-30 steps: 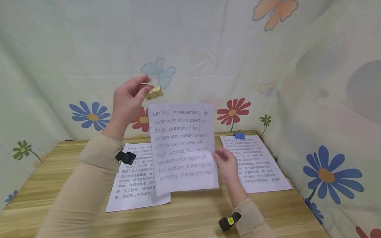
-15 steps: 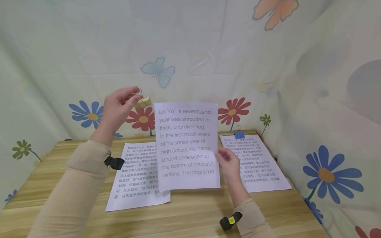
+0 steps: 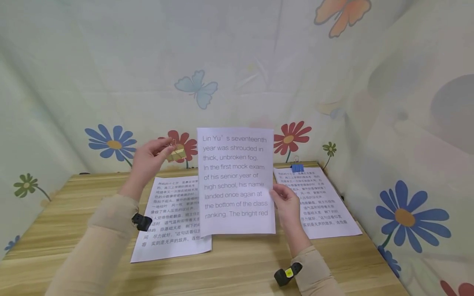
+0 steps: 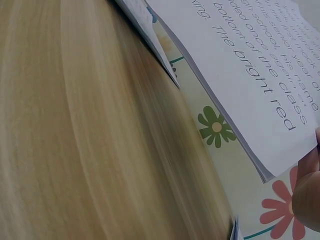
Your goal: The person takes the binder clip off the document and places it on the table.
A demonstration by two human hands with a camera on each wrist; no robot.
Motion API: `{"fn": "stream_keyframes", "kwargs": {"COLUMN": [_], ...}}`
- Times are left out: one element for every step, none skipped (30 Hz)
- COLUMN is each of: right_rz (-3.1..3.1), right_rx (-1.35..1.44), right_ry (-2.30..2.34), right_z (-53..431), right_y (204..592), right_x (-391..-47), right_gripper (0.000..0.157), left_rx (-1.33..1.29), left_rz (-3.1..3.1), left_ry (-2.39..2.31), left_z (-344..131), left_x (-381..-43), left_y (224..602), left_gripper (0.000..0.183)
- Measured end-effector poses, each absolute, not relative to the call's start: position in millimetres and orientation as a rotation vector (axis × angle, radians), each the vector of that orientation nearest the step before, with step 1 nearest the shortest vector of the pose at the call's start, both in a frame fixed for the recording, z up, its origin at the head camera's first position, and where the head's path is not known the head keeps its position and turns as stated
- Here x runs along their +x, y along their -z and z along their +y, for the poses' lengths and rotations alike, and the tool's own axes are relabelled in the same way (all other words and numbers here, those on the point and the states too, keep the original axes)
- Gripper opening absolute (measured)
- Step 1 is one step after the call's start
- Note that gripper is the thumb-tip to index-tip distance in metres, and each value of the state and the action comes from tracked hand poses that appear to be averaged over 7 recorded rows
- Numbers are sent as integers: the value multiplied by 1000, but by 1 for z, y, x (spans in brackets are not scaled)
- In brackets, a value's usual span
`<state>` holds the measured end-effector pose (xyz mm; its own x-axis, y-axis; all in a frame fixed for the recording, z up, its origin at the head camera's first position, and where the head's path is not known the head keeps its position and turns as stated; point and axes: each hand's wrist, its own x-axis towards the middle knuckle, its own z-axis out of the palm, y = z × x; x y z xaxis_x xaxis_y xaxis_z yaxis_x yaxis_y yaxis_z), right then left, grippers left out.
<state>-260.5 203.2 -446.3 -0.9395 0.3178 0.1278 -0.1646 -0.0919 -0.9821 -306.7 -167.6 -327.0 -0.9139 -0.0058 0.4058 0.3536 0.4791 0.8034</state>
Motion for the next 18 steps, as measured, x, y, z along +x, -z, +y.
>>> {"fn": "stream_keyframes", "kwargs": {"right_rz": [-1861,-1863,-1867,-1871,-1878,-1884,-1890,-1892,-1896,-1895,-1896,-1897,-1897,-1900,-1904,-1908,-1909,-1911], "right_rx": [-172,-177,-182,-186,-190,-193,-195,-195,-196,-196,-191,-188,-188,-195,-201,-202,-212,-223], "right_ry": [-2102,-2102,-2100,-2098,-2096,-2093,-2091,-2091,-2090,-2091,-2092,-2093,-2092,-2091,-2089,-2087,-2087,-2084], "right_z": [203,204,204,204,204,204,205,205,205,205,205,205,205,205,205,206,206,207], "right_y": [447,447,447,447,447,447,447,448,448,448,449,449,449,450,450,451,451,452], "right_x": [-261,-261,-260,-260,-260,-260,-260,-260,-260,-260,-260,-260,-260,-261,-261,-261,-262,-263], "right_gripper": [17,17,18,18,18,18,19,19,19,19,20,20,21,21,20,22,21,21], "left_rx": [-296,-292,-288,-282,-275,-267,-260,-249,-233,-218,-206,-200,-189,-175,-159,-158,-156,-149], "left_rz": [-2382,-2387,-2391,-2400,-2407,-2413,-2415,-2418,-2427,-2434,-2433,-2433,-2436,-2441,-2448,-2446,-2449,-2457], "left_ry": [1403,1392,1393,1393,1390,1398,1407,1419,1432,1434,1434,1429,1430,1433,1427,1424,1428,1431], "left_z": [-169,-170,-171,-173,-174,-176,-177,-179,-182,-184,-187,-190,-193,-197,-200,-204,-207,-211], "left_x": [-307,-307,-306,-306,-305,-305,-305,-305,-305,-305,-305,-304,-304,-303,-301,-300,-299,-298], "left_y": [331,336,340,344,347,351,355,359,363,367,371,376,380,384,388,392,395,399], "left_gripper": [42,42,42,42,42,42,42,42,42,42,42,42,42,43,44,44,45,46]}}
